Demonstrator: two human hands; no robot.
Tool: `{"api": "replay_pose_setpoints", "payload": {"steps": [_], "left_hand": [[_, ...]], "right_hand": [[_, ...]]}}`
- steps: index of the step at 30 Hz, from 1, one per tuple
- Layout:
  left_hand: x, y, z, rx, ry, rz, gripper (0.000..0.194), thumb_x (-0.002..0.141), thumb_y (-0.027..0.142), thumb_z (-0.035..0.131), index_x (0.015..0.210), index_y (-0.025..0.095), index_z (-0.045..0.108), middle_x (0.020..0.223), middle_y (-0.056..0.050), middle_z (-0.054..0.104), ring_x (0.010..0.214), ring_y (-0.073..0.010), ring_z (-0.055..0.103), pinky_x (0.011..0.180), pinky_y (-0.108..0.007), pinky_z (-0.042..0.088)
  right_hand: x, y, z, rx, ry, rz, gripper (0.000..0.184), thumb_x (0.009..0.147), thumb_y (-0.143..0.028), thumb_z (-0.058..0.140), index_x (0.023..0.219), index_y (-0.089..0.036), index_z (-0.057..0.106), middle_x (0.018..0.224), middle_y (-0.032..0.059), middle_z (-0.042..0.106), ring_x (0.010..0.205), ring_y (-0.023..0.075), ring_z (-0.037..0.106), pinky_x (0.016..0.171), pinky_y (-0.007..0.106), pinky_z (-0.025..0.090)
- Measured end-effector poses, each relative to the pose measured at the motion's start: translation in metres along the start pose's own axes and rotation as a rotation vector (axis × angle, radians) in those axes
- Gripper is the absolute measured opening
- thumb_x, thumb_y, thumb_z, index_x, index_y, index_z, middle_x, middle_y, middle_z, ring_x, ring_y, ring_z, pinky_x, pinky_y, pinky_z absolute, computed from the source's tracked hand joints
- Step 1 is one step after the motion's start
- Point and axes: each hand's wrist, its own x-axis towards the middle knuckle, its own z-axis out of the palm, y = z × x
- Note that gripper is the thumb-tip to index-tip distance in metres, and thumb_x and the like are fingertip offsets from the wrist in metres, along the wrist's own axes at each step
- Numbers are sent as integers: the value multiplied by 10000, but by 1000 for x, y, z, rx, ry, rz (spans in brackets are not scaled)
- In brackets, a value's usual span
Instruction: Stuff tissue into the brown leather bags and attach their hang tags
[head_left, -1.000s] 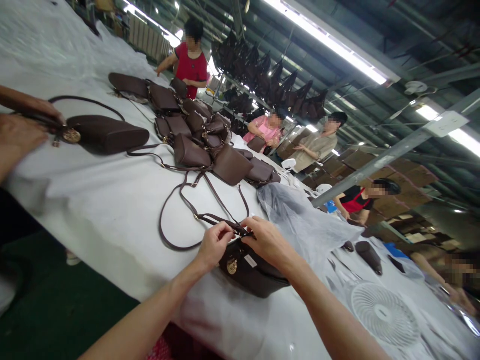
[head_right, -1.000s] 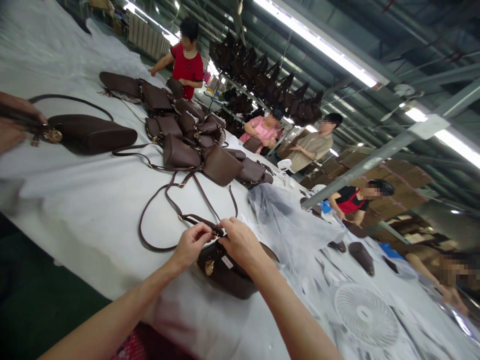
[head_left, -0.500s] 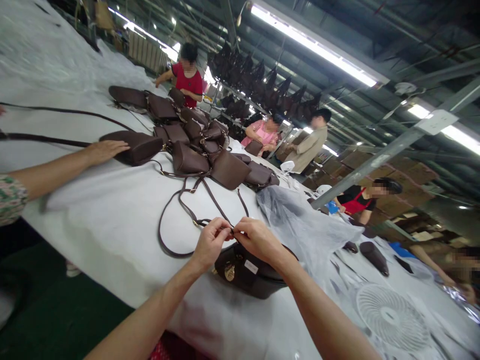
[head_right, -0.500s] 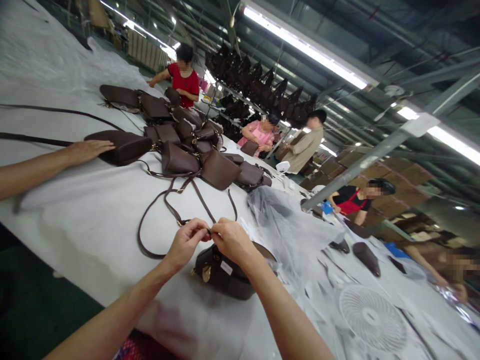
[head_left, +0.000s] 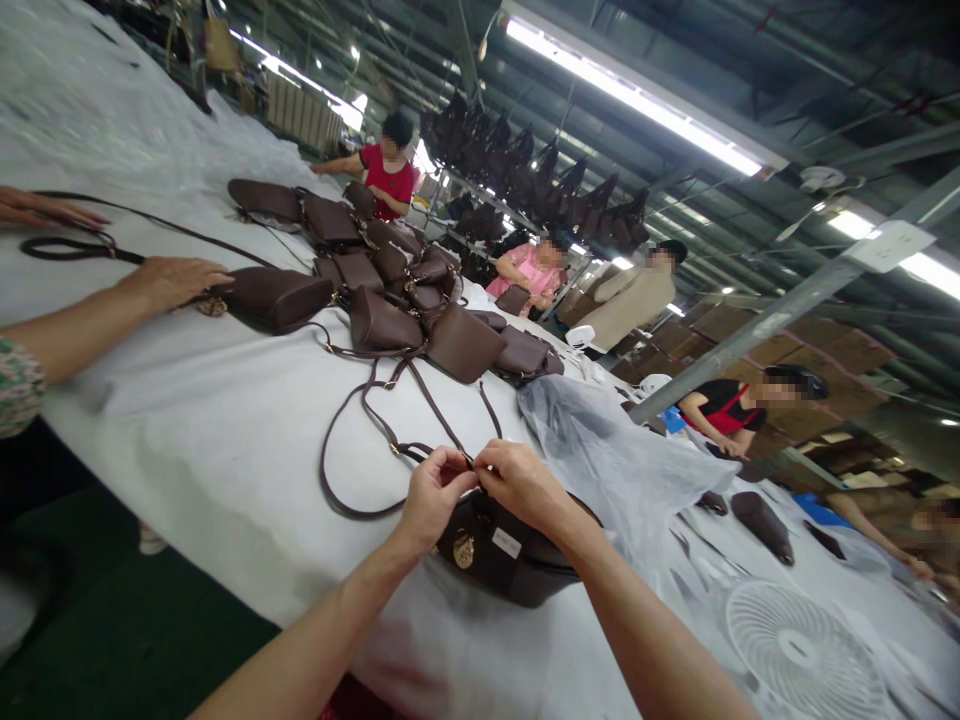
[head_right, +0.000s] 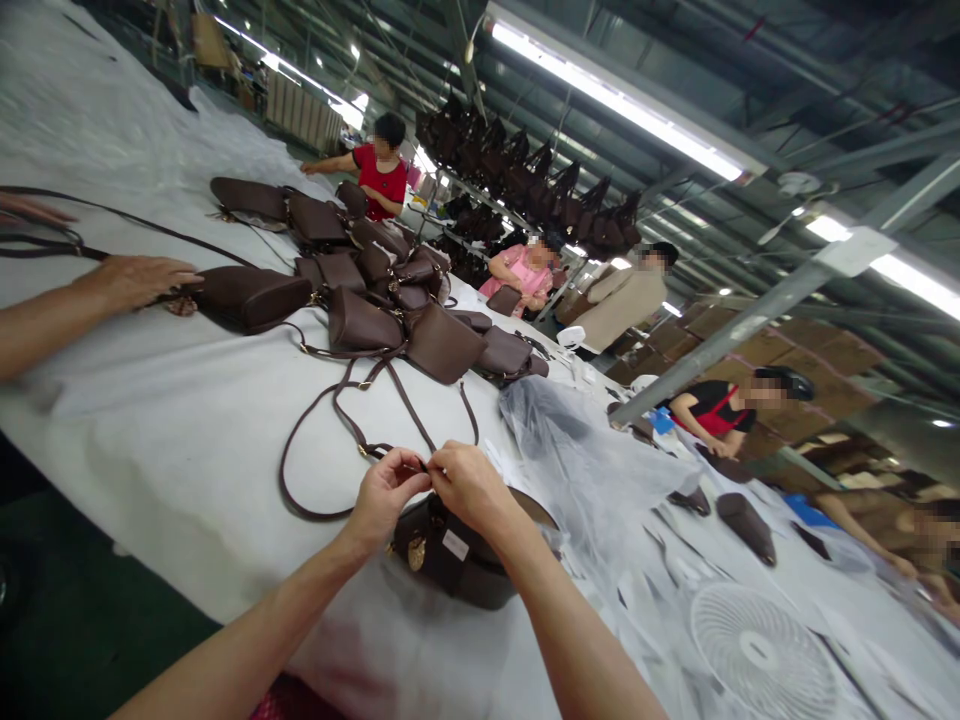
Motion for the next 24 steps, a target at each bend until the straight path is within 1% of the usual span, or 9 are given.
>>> {"api": "replay_pose_setpoints", "payload": {"steps": [3, 7, 11, 16, 18, 21, 23, 24], "left_hand": [[0, -3, 2, 35, 30, 9, 132, 741, 246, 688, 731, 166, 583, 715, 22, 589, 694, -125, 571, 695, -257, 493], [1, -1, 2, 19, 5, 12, 136, 745, 258, 685, 723, 162, 592, 712, 18, 585, 688, -126, 565, 682, -258, 504], [1, 2, 0, -33, -14, -27, 124, 717, 245, 699, 719, 154, 614, 705, 15, 599, 691, -125, 577, 701, -262, 520], [1, 6, -1, -78, 28, -79, 114, 686, 239, 708, 723, 161, 632, 672, 27, 608, 616, -103, 578, 631, -231, 508], [1, 7, -1, -99, 26, -99, 115, 669, 233, 714, 735, 163, 650, 691, 24, 625, 610, -101, 586, 627, -230, 511], [2, 8, -3, -132, 24, -123, 122, 633, 213, 728, 730, 161, 675, 738, 9, 661, 631, -107, 605, 645, -239, 524], [2, 9, -3, -138, 34, -133, 119, 616, 199, 734, 715, 159, 682, 716, 7, 665, 621, -111, 607, 636, -241, 524], [3, 9, -3, -138, 40, -134, 114, 611, 192, 734, 707, 158, 683, 698, 8, 663, 617, -113, 608, 633, -242, 524]], "right_hand": [[-1, 0, -1, 11, 3, 7, 180, 827, -82, 583, 737, -155, 721, 738, 36, 655, 696, 127, 574, 639, 219, 370], [-1, -2, -2, 29, 7, 26, 185, 820, -78, 583, 747, -161, 731, 727, 33, 662, 690, 127, 584, 647, 217, 380], [0, -3, -3, 20, 16, 41, 175, 801, -63, 594, 744, -155, 731, 722, 36, 667, 679, 127, 585, 640, 218, 382], [-3, -3, -8, 119, -26, 24, 188, 851, -102, 581, 797, -173, 746, 698, 15, 667, 645, 108, 589, 635, 203, 391], [-2, -3, -9, 130, -46, 32, 193, 847, -104, 579, 800, -180, 750, 707, 14, 677, 641, 107, 593, 630, 201, 392], [2, -6, -10, 114, -77, 65, 205, 834, -102, 569, 757, -172, 744, 662, 13, 676, 634, 116, 598, 636, 211, 394], [4, -8, -12, 140, -99, 101, 194, 824, -107, 565, 775, -171, 741, 636, 8, 675, 633, 121, 606, 636, 214, 400], [5, -8, -13, 171, -115, 122, 178, 812, -111, 573, 808, -174, 740, 655, 6, 687, 637, 121, 610, 629, 211, 403]]}}
